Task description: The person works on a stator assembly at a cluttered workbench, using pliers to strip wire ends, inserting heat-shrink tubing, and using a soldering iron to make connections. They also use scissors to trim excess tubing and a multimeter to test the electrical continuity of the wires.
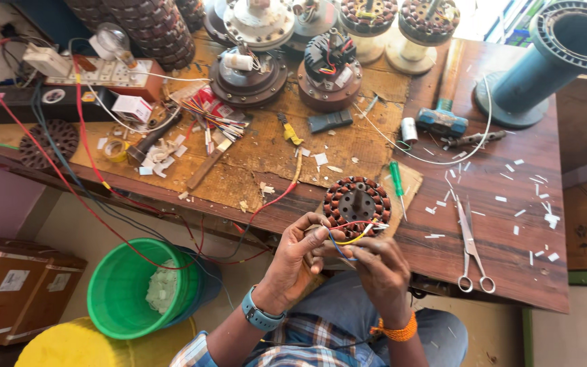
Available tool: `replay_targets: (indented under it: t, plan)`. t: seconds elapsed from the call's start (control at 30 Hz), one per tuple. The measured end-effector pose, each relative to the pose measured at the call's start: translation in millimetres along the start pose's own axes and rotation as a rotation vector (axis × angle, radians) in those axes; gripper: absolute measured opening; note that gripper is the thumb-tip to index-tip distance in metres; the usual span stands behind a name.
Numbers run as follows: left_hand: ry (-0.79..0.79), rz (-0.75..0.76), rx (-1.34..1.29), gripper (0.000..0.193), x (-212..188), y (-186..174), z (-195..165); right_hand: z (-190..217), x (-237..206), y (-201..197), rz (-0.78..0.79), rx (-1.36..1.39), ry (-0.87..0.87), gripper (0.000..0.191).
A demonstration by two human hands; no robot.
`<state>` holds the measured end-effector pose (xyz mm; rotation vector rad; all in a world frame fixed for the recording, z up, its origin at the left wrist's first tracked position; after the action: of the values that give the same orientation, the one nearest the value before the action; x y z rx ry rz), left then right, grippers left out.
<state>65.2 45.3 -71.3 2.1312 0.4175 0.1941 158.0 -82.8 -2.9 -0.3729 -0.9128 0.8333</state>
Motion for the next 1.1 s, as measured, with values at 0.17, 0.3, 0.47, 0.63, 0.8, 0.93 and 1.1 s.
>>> replay_targets:
  t: [0.17,0.3,0.47,0.63,0.8,0.93,1.1]
  plan:
    - [0.041,-0.149,0.033,0.016,-0.6,-24.5,-25.0,-32.8,-7.6,1.2,0.066,0.029,0.110,0.037]
    - [0.009,-0.328,0.234,0.017,-11.6,-38.6,-43.1,-51.7,-24.5,-12.6,-0.020,-0.017,0.112,0.029]
    - [0.569,-0.374,1.822,0.033,-43.4,46.0,-76.4,-69.8,-29.6,-2.1,0.097,0.085,0.287,0.028]
    - [0.071,-0.219,1.592,0.014,-15.1,37.3,-27.2,-66.5,-13.5,2.8,0.136,0.142,0.312,0.025]
    - [0.304,-0.013,1.779,0.031,8.1,59.9,-5.0,-70.1,-14.7,2.7,0.145,0.148,0.299,0.023]
    - [0.282,-0.042,1.796,0.035,25.9,51.4,0.3,-75.4,-16.0,5.7,0.145,0.147,0.303,0.021]
    - [0.266,-0.115,1.896,0.025,19.5,49.0,-1.5,-76.0,-16.3,2.2,0.074,0.222,0.339,0.022]
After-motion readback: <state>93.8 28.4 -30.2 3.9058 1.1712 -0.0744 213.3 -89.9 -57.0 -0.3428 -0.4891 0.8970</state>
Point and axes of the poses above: each hand's wrist, its own x-axis towards the middle knuckle, its own y-axis out of the palm, z = x × y, the point moved 8 cm from there along x, towards the middle knuckle, and after that the axes turned 12 degrees about z, right-handed, at the moved point
